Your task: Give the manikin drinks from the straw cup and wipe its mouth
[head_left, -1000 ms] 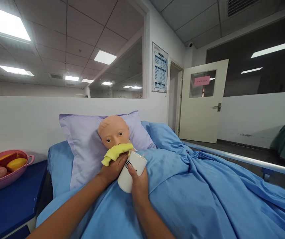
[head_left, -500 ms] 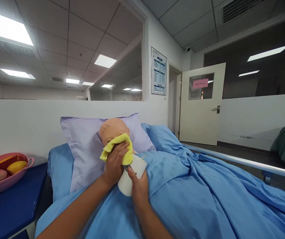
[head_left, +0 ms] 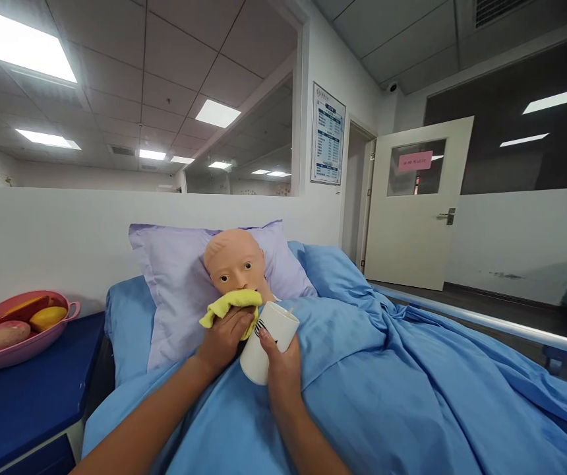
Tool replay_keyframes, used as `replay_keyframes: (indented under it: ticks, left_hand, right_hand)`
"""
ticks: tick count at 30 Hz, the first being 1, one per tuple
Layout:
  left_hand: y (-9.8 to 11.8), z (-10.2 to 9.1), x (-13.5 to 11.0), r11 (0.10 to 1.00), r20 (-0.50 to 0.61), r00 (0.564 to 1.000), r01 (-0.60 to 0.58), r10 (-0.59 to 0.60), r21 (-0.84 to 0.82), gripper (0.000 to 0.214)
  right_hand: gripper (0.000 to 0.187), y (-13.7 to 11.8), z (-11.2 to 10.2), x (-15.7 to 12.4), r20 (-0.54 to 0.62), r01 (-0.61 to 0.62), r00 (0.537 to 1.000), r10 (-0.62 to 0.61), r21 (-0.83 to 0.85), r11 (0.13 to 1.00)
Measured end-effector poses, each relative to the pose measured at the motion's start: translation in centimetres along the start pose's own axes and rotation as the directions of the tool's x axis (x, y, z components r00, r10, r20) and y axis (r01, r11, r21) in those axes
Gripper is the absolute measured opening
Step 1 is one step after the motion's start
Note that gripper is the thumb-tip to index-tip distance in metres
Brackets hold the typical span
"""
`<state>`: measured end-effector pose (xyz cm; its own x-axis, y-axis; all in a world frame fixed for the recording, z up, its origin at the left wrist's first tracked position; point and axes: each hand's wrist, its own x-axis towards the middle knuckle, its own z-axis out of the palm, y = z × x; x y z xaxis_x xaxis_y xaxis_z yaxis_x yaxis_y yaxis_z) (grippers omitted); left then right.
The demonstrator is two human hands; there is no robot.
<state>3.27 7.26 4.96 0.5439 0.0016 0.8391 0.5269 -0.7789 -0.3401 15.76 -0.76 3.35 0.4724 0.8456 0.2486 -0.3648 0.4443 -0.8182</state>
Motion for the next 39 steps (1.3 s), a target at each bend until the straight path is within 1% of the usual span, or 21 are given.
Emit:
replay_keyframes:
  ticks: [2, 4, 5, 6, 7, 8, 9, 10, 11, 12, 13, 14, 15, 17, 19, 22, 24, 27, 33, 36, 39]
  left_hand:
    - [0.1, -0.7, -0.3, 0.994, 0.020, 0.999, 0.052, -0.050, -0.101, 0.031]
    - [0.5, -1.8, -0.3, 0.956, 0.034, 0.986, 0.169, -0.166, -0.240, 0.032]
    - [0.8, -2.5, -0.1, 0.908, 0.040, 0.960, 0.274, -0.276, -0.318, 0.031]
    - [1.2, -3.2, 0.2, 0.821, 0.049, 0.903, 0.409, -0.426, -0.399, 0.030]
    - [1.6, -3.9, 0.6, 0.684, 0.063, 0.802, 0.545, -0.594, -0.486, 0.027]
    - [2.0, -4.6, 1.1, 0.492, 0.086, 0.647, 0.653, -0.758, -0.576, 0.025]
    - [2.3, -5.2, 1.6, 0.267, 0.124, 0.458, 0.695, -0.880, -0.668, 0.025]
    - [2.5, -5.7, 2.1, 0.053, 0.179, 0.281, 0.658, -0.943, -0.752, 0.027]
    - [2.5, -5.9, 2.4, -0.130, 0.256, 0.144, 0.573, -0.956, -0.809, 0.030]
    - [2.4, -5.9, 2.4, -0.278, 0.343, 0.058, 0.468, -0.937, -0.839, 0.033]
    - [2.3, -5.7, 2.3, -0.406, 0.441, 0.011, 0.369, -0.897, -0.836, 0.034]
    - [2.0, -5.4, 1.8, -0.517, 0.537, -0.011, 0.286, -0.844, -0.807, 0.034]
    - [1.8, -4.9, 1.2, -0.606, 0.618, -0.020, 0.219, -0.786, -0.764, 0.034]
    - [1.5, -3.8, -0.3, -0.724, 0.727, -0.021, 0.114, -0.686, -0.680, 0.037]
    - [1.5, -3.0, -1.7, -0.777, 0.779, 0.014, 0.054, -0.627, -0.627, 0.041]
    - [1.9, -2.7, -2.8, -0.820, 0.818, 0.083, 0.024, -0.569, -0.572, 0.046]
    - [2.2, -2.9, -3.0, -0.829, 0.826, 0.104, 0.025, -0.554, -0.559, 0.047]
    - [2.5, -3.3, -3.2, -0.825, 0.823, 0.115, 0.044, -0.557, -0.564, 0.048]
    - [2.7, -3.2, -3.6, -0.784, 0.788, 0.153, 0.099, -0.596, -0.612, 0.051]
    - [2.7, -3.3, -3.5, -0.773, 0.780, 0.159, 0.115, -0.605, -0.623, 0.051]
    - [2.8, -3.4, -3.5, -0.758, 0.768, 0.155, 0.129, -0.621, -0.639, 0.051]
  right_hand:
    - [0.068, 0.1, -0.1, 0.0, 0.009, 0.023, 1.000, -0.022, -0.035, 0.999]
    - [0.067, 0.2, -0.1, 0.0, 0.017, 0.042, 0.999, -0.040, -0.073, 0.996]
    - [0.067, 0.2, -0.2, 0.0, 0.023, 0.043, 0.999, -0.041, -0.095, 0.994]
    - [0.067, 0.2, -0.2, -0.1, 0.031, 0.042, 0.999, -0.039, -0.120, 0.992]
    - [0.066, 0.2, -0.3, -0.3, 0.044, 0.042, 0.998, -0.036, -0.147, 0.988]
    - [0.065, 0.2, -0.3, -0.4, 0.063, 0.045, 0.997, -0.035, -0.176, 0.983]
    - [0.065, 0.1, -0.3, -0.6, 0.083, 0.056, 0.996, -0.040, -0.201, 0.978]
    - [0.064, 0.1, -0.2, -0.8, 0.105, 0.070, 0.993, -0.048, -0.221, 0.973]
    - [0.064, 0.1, -0.2, -1.0, 0.124, 0.083, 0.991, -0.055, -0.234, 0.969]
    - [0.064, 0.0, -0.1, -1.2, 0.140, 0.091, 0.988, -0.058, -0.240, 0.966]
    - [0.065, 0.0, 0.0, -1.4, 0.154, 0.091, 0.987, -0.055, -0.244, 0.966]
    - [0.065, 0.0, 0.0, -1.6, 0.167, 0.087, 0.985, -0.046, -0.246, 0.965]
    - [0.065, 0.0, 0.0, -1.7, 0.176, 0.082, 0.984, -0.038, -0.253, 0.964]
    - [0.063, 0.0, 0.0, -1.9, 0.199, 0.090, 0.979, -0.033, -0.284, 0.955]
    - [0.061, 0.0, -0.2, -2.0, 0.230, 0.116, 0.972, -0.040, -0.327, 0.938]
    - [0.059, 0.0, -0.3, -2.1, 0.282, 0.139, 0.959, -0.033, -0.364, 0.921]
    - [0.057, -0.1, -0.3, -2.2, 0.301, 0.139, 0.953, -0.020, -0.376, 0.916]
    - [0.057, -0.2, -0.1, -2.2, 0.319, 0.131, 0.948, 0.002, -0.396, 0.909]
    - [0.056, -0.3, -0.1, -2.3, 0.339, 0.162, 0.941, -0.016, -0.407, 0.899]
    - [0.057, -0.3, -0.2, -2.3, 0.331, 0.150, 0.943, -0.002, -0.421, 0.895]
    - [0.058, -0.3, -0.2, -2.2, 0.309, 0.109, 0.951, 0.030, -0.423, 0.900]
